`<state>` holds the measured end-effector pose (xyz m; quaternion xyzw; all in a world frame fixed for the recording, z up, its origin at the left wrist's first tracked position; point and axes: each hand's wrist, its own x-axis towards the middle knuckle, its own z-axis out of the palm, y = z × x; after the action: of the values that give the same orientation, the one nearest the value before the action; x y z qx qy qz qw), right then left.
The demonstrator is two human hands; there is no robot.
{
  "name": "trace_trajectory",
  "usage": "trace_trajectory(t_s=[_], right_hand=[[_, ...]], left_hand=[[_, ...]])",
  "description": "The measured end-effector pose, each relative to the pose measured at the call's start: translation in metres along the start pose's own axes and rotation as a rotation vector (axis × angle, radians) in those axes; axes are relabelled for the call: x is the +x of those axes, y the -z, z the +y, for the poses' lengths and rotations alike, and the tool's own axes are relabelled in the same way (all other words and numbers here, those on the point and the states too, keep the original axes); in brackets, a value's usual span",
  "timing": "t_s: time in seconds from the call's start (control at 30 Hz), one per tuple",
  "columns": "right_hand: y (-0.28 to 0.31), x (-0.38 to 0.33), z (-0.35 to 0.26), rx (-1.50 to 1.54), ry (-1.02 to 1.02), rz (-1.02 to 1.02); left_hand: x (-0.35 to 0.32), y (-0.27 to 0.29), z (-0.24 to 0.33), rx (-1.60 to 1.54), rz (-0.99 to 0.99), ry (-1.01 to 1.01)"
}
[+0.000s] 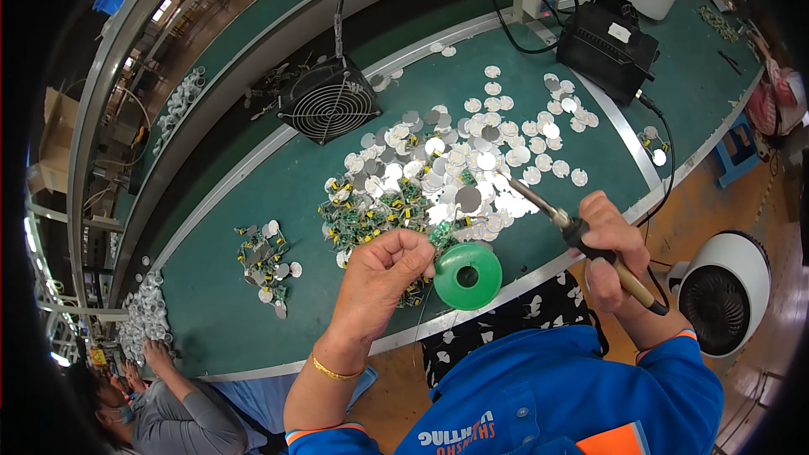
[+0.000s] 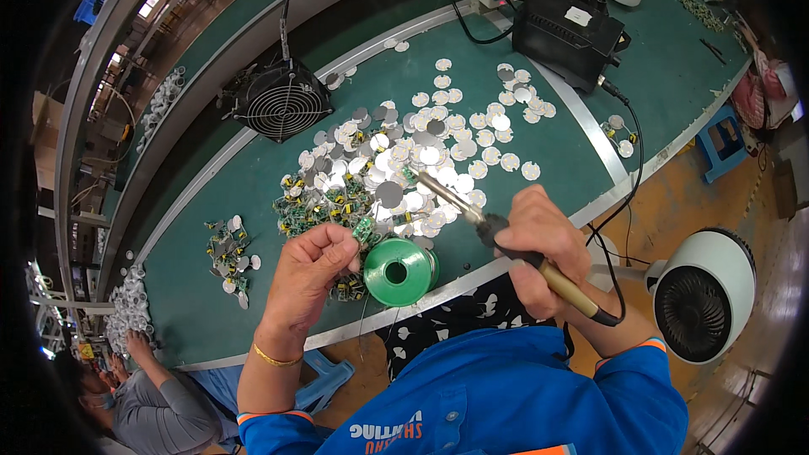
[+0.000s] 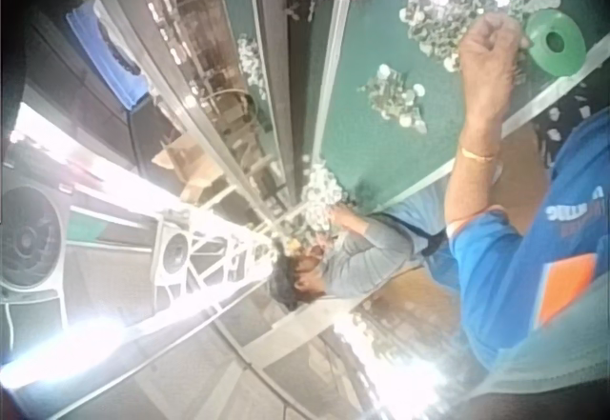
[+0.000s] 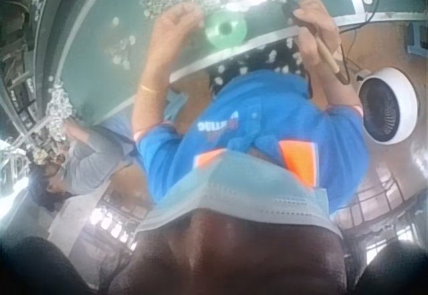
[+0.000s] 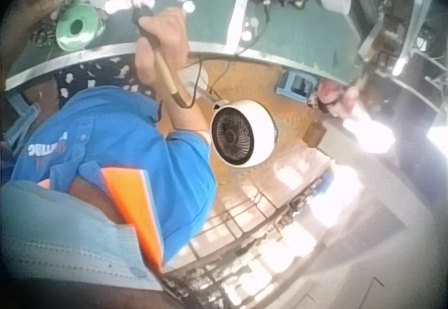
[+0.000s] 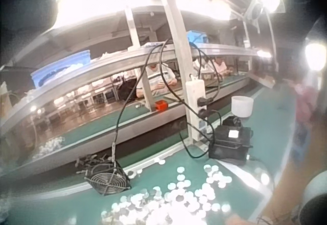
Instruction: The person assembles LED light components by picking up circuit boards and LED discs and soldering them together using a soldering iron and solder wire.
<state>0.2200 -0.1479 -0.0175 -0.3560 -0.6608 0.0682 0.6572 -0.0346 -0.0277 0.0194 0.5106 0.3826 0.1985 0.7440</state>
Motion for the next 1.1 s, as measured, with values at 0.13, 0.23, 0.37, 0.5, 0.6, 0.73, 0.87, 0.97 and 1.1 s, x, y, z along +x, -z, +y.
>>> trace_trajectory(t_s=[0.13,0.23,0.37,0.5,0.6,0.73,0.87,0.97,1.1], right_hand=[[-0.014,0.011,0.013,-0.056,-0.051,-0.024],[-0.032,0.023,0.024,-0.034,-0.178,-0.045],[-0.053,0.037,0.029,-0.034,-0.284,-0.061],[-0.061,0.039,0.031,0.028,-0.456,-0.019],[-0.066,0.039,0.033,0.192,-0.623,0.044],[-0.068,0.044,0.029,0.165,-0.586,-0.015],[-0.073,0.044,0.034,0.259,-0.607,0.005],[-0.075,0.044,0.037,0.239,-0.532,0.051],[-0.075,0.042,0.04,0.223,-0.502,0.042]], left_hand=[[-0.001,-0.002,0.003,0.003,-0.01,-0.005],[0.0,-0.006,0.005,0.014,-0.033,-0.02],[0.0,-0.008,0.007,0.008,-0.04,-0.027],[0.0,-0.007,0.009,-0.011,-0.059,-0.039],[0.001,-0.003,0.007,-0.019,-0.057,-0.029],[0.003,-0.002,0.006,-0.042,-0.056,-0.014],[0.006,0.001,0.006,-0.071,-0.06,0.002],[0.008,0.004,0.005,-0.065,-0.054,0.007],[0.008,0.002,0.007,-0.066,-0.07,0.013]])
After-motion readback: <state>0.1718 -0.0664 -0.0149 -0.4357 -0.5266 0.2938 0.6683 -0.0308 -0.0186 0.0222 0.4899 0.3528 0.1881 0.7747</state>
